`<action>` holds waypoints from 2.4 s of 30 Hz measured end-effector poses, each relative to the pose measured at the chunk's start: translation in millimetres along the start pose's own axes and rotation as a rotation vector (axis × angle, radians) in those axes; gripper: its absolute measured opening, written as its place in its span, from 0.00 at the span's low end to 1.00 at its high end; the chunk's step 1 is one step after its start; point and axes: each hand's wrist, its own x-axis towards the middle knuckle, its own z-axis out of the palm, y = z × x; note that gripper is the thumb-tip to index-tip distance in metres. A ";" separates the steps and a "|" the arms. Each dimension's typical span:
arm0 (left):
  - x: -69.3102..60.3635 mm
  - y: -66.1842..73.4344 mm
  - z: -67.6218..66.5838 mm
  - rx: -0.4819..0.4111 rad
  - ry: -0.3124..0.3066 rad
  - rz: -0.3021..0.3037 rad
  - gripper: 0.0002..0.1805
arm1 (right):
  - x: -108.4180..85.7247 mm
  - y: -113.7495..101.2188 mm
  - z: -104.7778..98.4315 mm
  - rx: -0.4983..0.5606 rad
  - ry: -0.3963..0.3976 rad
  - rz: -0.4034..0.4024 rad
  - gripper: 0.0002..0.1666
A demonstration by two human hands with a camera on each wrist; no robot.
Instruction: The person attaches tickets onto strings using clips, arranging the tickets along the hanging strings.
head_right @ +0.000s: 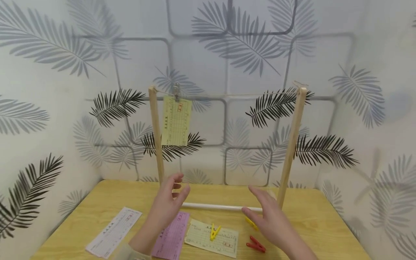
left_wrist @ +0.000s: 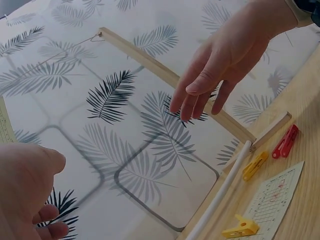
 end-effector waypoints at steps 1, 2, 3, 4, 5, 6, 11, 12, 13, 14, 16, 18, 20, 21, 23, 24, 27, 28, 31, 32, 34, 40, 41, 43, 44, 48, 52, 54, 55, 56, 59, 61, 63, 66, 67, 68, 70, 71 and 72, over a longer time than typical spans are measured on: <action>-1.4 -1.4 1.3 0.012 -0.014 0.003 0.28 | -1.9 2.3 2.2 -0.004 0.002 0.000 0.41; -2.6 -2.6 2.7 0.021 -0.030 0.008 0.28 | -3.5 4.7 4.5 -0.010 0.007 -0.004 0.41; -3.5 -3.8 4.0 0.027 -0.046 0.015 0.29 | -5.0 6.6 6.5 -0.008 0.011 -0.006 0.41; -4.4 -4.5 5.0 0.034 -0.063 0.025 0.29 | -6.2 8.7 8.7 -0.006 0.014 -0.011 0.41; -4.8 -5.4 6.2 0.039 -0.080 0.027 0.29 | -7.1 10.4 10.7 -0.006 0.014 -0.014 0.41; -5.2 -6.2 7.3 0.043 -0.097 0.030 0.29 | -7.7 11.8 12.7 -0.005 0.013 -0.018 0.40; -7.3 -11.9 11.9 0.045 -0.182 0.032 0.31 | -8.5 17.1 23.0 0.027 -0.011 -0.031 0.39; -8.2 -13.4 12.7 0.049 -0.195 0.032 0.31 | -8.2 17.9 24.9 0.035 -0.028 -0.022 0.40; -9.0 -14.8 13.6 0.053 -0.207 0.034 0.32 | -7.9 18.5 26.4 0.049 -0.048 -0.009 0.40; -9.8 -16.5 14.5 0.064 -0.216 0.037 0.32 | -7.6 19.0 28.0 0.062 -0.073 0.012 0.41; -11.3 -19.4 16.3 0.086 -0.231 0.039 0.33 | -6.7 20.1 31.1 0.092 -0.113 0.046 0.43; -12.7 -21.3 18.1 0.105 -0.247 0.038 0.33 | -6.1 20.8 34.1 0.115 -0.146 0.066 0.43; -13.8 -23.3 20.1 0.131 -0.264 0.036 0.33 | -5.7 21.9 38.4 0.123 -0.164 0.065 0.43; -14.3 -24.8 21.3 0.145 -0.270 0.035 0.32 | -5.4 22.6 40.7 0.126 -0.172 0.059 0.42; -15.0 -27.5 23.4 0.168 -0.284 0.034 0.33 | -4.6 23.9 45.2 0.122 -0.189 0.042 0.41; -14.9 -29.1 24.3 0.178 -0.290 0.031 0.33 | -4.0 24.4 47.3 0.120 -0.196 0.030 0.41; -12.2 -32.5 27.1 0.197 -0.293 0.040 0.33 | 0.4 26.4 51.2 0.140 -0.215 -0.016 0.40; -11.7 -33.6 27.5 0.202 -0.296 0.038 0.33 | 2.4 27.1 52.8 0.144 -0.222 -0.029 0.39; -11.6 -36.6 27.5 0.212 -0.317 0.030 0.33 | 7.2 28.3 57.6 0.164 -0.254 -0.046 0.38; -12.1 -37.5 27.3 0.212 -0.330 0.026 0.32 | 8.3 28.5 59.0 0.169 -0.267 -0.043 0.38; -13.3 -38.7 26.7 0.202 -0.353 0.028 0.32 | 9.3 28.7 61.2 0.177 -0.292 -0.035 0.37; -17.6 -43.7 26.8 0.124 -0.406 0.011 0.30 | 9.2 28.5 65.4 0.219 -0.344 -0.042 0.36; -18.5 -45.2 26.6 0.116 -0.412 0.004 0.30 | 9.6 28.4 67.2 0.221 -0.348 -0.044 0.36; -19.6 -47.6 26.4 0.111 -0.425 -0.003 0.29 | 10.8 28.7 71.1 0.232 -0.355 -0.046 0.35; -19.8 -48.4 26.4 0.110 -0.431 -0.006 0.29 | 11.4 29.1 73.0 0.232 -0.359 -0.048 0.35; -20.5 -51.2 25.1 0.112 -0.455 -0.020 0.27 | 14.0 30.3 79.0 0.246 -0.378 -0.057 0.35; -19.5 -54.5 23.0 0.110 -0.458 -0.044 0.27 | 17.9 31.5 82.2 0.261 -0.383 -0.060 0.36; -18.6 -56.7 22.1 0.107 -0.454 -0.057 0.27 | 20.2 31.8 83.4 0.268 -0.385 -0.059 0.36; -18.6 -57.7 22.2 0.105 -0.453 -0.062 0.28 | 20.3 32.3 83.9 0.275 -0.388 -0.053 0.37; -18.7 -59.1 22.5 0.105 -0.454 -0.069 0.28 | 20.5 32.6 84.4 0.284 -0.394 -0.047 0.37; -19.1 -62.8 23.6 0.103 -0.451 -0.090 0.28 | 20.8 33.5 85.9 0.301 -0.410 -0.025 0.37; -19.1 -65.4 24.7 0.108 -0.450 -0.102 0.29 | 21.0 34.2 86.7 0.301 -0.412 -0.017 0.37; -18.9 -67.3 25.6 0.113 -0.448 -0.108 0.29 | 21.2 34.8 87.2 0.290 -0.408 -0.019 0.37; -18.9 -68.4 26.1 0.125 -0.452 -0.107 0.31 | 21.5 35.0 87.2 0.279 -0.404 -0.025 0.37; -19.0 -68.3 26.1 0.132 -0.455 -0.101 0.32 | 21.5 34.9 87.2 0.280 -0.406 -0.026 0.37; -19.2 -68.1 25.9 0.143 -0.460 -0.091 0.32 | 21.5 34.6 87.1 0.282 -0.409 -0.024 0.37; -19.8 -67.7 26.0 0.174 -0.471 -0.070 0.33 | 21.3 34.0 87.0 0.285 -0.414 -0.018 0.37; -20.0 -67.5 26.1 0.195 -0.475 -0.058 0.33 | 21.2 33.9 86.9 0.286 -0.415 -0.015 0.37; -20.2 -67.0 26.1 0.220 -0.479 -0.042 0.34 | 21.1 33.9 87.1 0.286 -0.416 -0.013 0.38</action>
